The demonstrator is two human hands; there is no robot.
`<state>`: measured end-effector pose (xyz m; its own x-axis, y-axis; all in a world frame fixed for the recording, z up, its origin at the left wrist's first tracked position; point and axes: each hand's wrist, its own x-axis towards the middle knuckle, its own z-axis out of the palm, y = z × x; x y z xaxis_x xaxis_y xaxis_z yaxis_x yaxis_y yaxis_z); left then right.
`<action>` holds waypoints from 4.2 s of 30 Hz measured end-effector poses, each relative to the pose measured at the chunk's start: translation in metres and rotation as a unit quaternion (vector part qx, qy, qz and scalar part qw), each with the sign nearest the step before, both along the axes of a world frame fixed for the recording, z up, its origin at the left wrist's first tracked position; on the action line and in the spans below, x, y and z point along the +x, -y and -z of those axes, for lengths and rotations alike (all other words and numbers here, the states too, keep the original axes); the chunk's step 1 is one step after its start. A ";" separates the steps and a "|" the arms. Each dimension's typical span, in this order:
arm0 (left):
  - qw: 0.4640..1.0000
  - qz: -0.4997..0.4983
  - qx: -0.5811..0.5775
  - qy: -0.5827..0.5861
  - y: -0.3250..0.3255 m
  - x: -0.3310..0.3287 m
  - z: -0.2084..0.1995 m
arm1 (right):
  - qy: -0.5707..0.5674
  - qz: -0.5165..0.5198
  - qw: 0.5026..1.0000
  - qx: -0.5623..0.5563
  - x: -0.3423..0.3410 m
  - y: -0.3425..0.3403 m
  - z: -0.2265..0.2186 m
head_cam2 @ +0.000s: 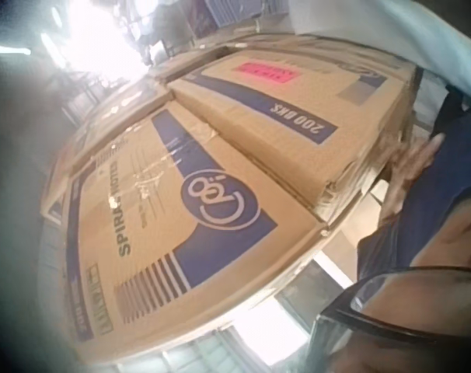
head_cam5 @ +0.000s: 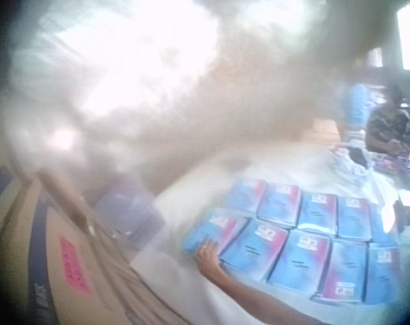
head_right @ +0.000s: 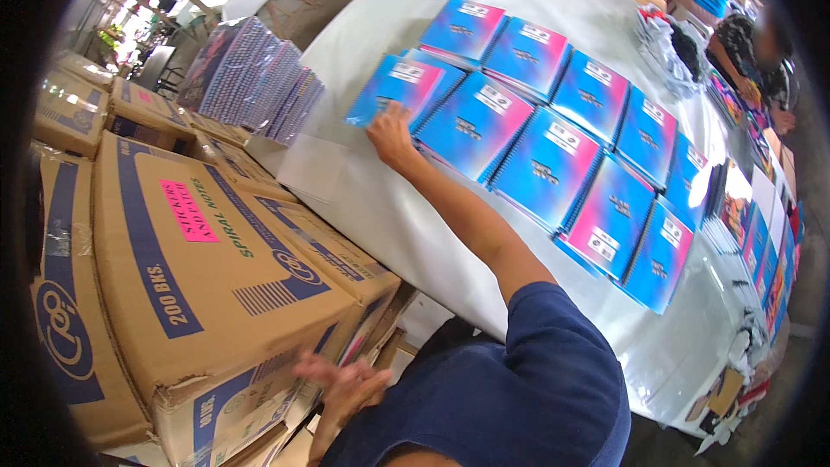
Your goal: The person picks up a notebook, places it into a plastic bag, and seals the opening with tape from a dispenser. They then gather a stack of notebooks from a larger pile, place the stack into a bag, seal it with tape, and move the finished package aside.
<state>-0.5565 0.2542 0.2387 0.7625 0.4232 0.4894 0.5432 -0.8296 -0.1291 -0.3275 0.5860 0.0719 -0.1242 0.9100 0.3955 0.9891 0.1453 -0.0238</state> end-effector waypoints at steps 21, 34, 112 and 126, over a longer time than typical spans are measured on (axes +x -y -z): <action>0.972 -0.109 -0.203 -0.044 -0.221 0.230 0.160 | -0.117 0.035 0.991 -0.059 0.150 0.311 -0.051; 0.953 -0.144 -0.161 0.213 -0.149 0.185 0.076 | -0.048 -0.065 0.996 -0.026 0.148 0.351 -0.016; 0.409 -0.024 -0.798 0.443 0.013 0.232 0.101 | -0.242 0.155 0.957 -0.018 0.510 0.433 -0.043; 0.872 -0.225 -0.411 0.141 0.011 0.151 0.218 | 0.105 -0.060 0.943 -0.309 0.571 0.379 -0.059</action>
